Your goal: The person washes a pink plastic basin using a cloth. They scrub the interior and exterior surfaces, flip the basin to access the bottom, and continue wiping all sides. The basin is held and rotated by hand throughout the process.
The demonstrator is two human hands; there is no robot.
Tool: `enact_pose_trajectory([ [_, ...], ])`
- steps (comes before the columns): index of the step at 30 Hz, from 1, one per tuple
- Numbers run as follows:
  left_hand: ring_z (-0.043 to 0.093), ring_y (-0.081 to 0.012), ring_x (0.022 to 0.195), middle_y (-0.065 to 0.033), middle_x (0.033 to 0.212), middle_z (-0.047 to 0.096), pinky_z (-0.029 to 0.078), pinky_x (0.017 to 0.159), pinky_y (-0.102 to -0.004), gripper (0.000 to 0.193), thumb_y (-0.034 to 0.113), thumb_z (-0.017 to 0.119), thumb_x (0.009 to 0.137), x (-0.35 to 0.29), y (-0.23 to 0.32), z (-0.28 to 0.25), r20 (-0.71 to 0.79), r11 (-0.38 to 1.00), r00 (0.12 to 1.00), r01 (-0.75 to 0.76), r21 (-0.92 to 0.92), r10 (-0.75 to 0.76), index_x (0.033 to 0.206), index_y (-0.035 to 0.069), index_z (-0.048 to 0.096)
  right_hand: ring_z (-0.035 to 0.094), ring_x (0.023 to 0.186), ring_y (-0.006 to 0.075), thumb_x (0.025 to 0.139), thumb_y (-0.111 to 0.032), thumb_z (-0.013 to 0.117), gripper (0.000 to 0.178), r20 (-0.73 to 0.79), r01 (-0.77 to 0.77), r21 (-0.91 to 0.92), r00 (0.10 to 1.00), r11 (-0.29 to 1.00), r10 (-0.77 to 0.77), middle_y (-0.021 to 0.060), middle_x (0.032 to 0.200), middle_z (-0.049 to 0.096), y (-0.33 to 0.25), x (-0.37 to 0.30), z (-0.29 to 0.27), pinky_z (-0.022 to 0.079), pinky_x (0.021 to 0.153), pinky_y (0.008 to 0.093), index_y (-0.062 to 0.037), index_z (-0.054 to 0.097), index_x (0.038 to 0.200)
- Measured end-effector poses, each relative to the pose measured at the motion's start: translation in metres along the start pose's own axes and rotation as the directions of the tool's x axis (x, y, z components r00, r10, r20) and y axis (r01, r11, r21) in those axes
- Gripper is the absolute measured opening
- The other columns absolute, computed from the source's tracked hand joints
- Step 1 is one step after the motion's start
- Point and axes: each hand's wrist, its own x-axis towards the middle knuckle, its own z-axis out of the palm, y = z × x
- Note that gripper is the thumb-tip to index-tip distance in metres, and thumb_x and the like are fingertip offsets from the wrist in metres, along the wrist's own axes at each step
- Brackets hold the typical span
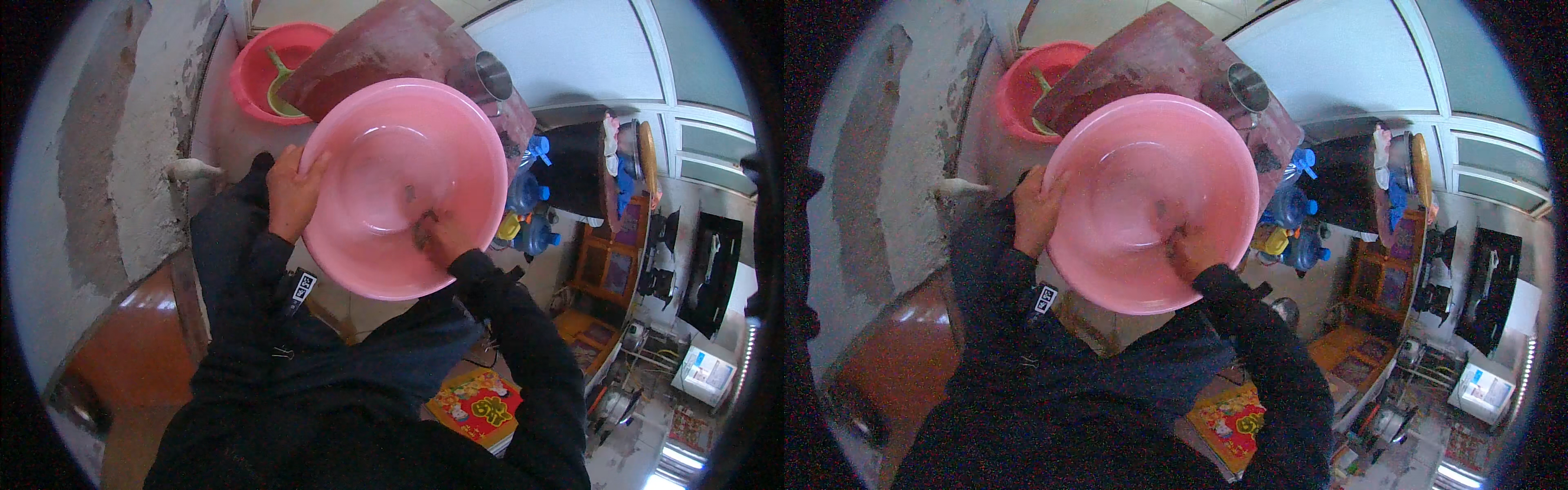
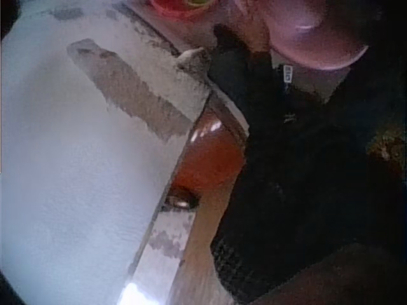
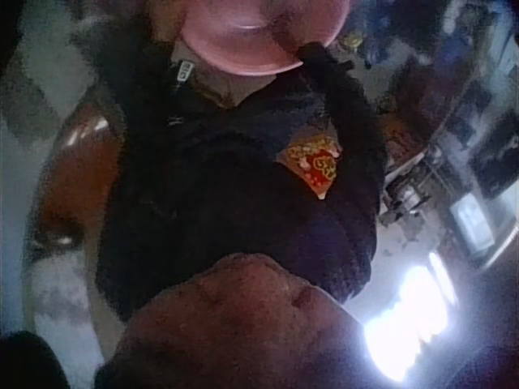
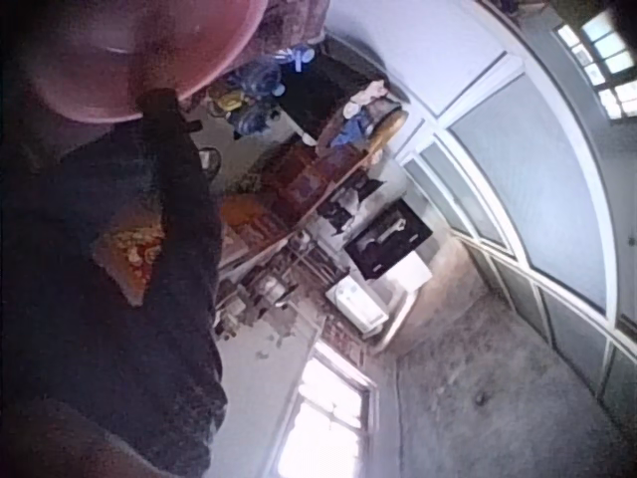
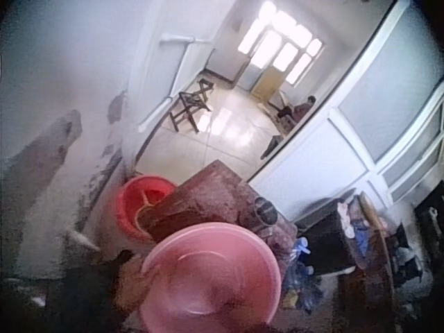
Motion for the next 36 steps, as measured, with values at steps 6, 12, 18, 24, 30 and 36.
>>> enact_pose_trajectory([
  [6,0.064,-0.0379,0.081,-0.0194,0.088,0.065,0.051,0.073,-0.042,0.024,0.023,0.074,0.093,-0.001,-0.003,0.003,0.075,0.996,0.994,0.084,-0.037,-0.081,0.101,0.001,0.073,0.07,0.09,0.0264,0.085,-0.01,0.069,0.027,0.064,0.11,0.781,0.965,0.615,-0.253,0.0189,0.102,0.074,-0.082,0.005,-0.008,0.056,0.083,0.0432,-0.0025,0.072,0.111],
  [12,0.066,-0.0363,0.084,-0.02,0.092,0.067,0.051,0.075,-0.0408,0.026,0.026,0.072,0.094,-0.002,-0.004,0.001,0.057,0.994,0.992,0.113,-0.008,-0.112,0.102,0.001,0.073,0.071,0.082,0.0178,0.092,-0.008,0.067,0.029,-0.102,0.019,0.845,0.987,0.535,0.126,0.0122,0.092,0.072,-0.064,0.07,-0.067,0.057,0.064,0.0335,0.0053,0.069,0.118],
  [18,0.068,-0.0267,0.084,-0.0187,0.09,0.069,0.052,0.078,-0.0377,0.032,0.031,0.068,0.099,-0.004,-0.002,0.004,0.031,0.981,0.995,0.101,-0.165,-0.097,0.102,-0.001,0.072,0.075,0.078,0.0238,0.09,-0.009,0.072,0.034,-0.171,0.127,0.984,0.883,0.127,0.437,0.0157,0.095,0.073,-0.017,0.122,-0.055,0.066,0.064,0.0384,0.0079,0.065,0.118],
  [24,0.061,-0.0177,0.08,-0.0156,0.086,0.067,0.05,0.076,-0.0342,0.037,0.029,0.056,0.107,-0.004,-0.02,0.006,0.088,0.929,0.967,0.254,-0.269,-0.239,0.102,-0.005,0.068,0.074,0.082,0.0293,0.088,-0.008,0.072,0.039,-0.059,0.017,0.988,0.961,0.155,0.271,0.0181,0.106,0.07,-0.075,0.153,-0.045,0.065,0.059,0.0387,0.0116,0.061,0.12],
  [30,0.06,-0.0205,0.078,-0.0163,0.085,0.065,0.048,0.075,-0.0358,0.04,0.032,0.055,0.108,-0.005,-0.023,0.011,0.019,0.952,0.985,0.171,-0.255,-0.172,0.103,-0.006,0.067,0.071,0.066,0.021,0.091,-0.012,0.069,0.03,0.113,-0.129,0.918,0.992,0.376,0.064,0.0162,0.091,0.072,-0.137,0.08,-0.049,0.057,0.05,0.0359,0.0099,0.066,0.112],
  [36,0.063,-0.0208,0.08,-0.0185,0.089,0.067,0.049,0.075,-0.0365,0.035,0.028,0.055,0.106,-0.003,-0.016,0.007,0.067,0.979,0.994,0.099,-0.179,-0.089,0.103,-0.005,0.068,0.069,0.065,0.0178,0.095,-0.02,0.069,0.028,-0.113,0.071,0.949,0.986,0.309,0.12,0.0115,0.083,0.072,-0.119,0.109,-0.061,0.058,0.06,0.0332,0.0057,0.071,0.107],
])
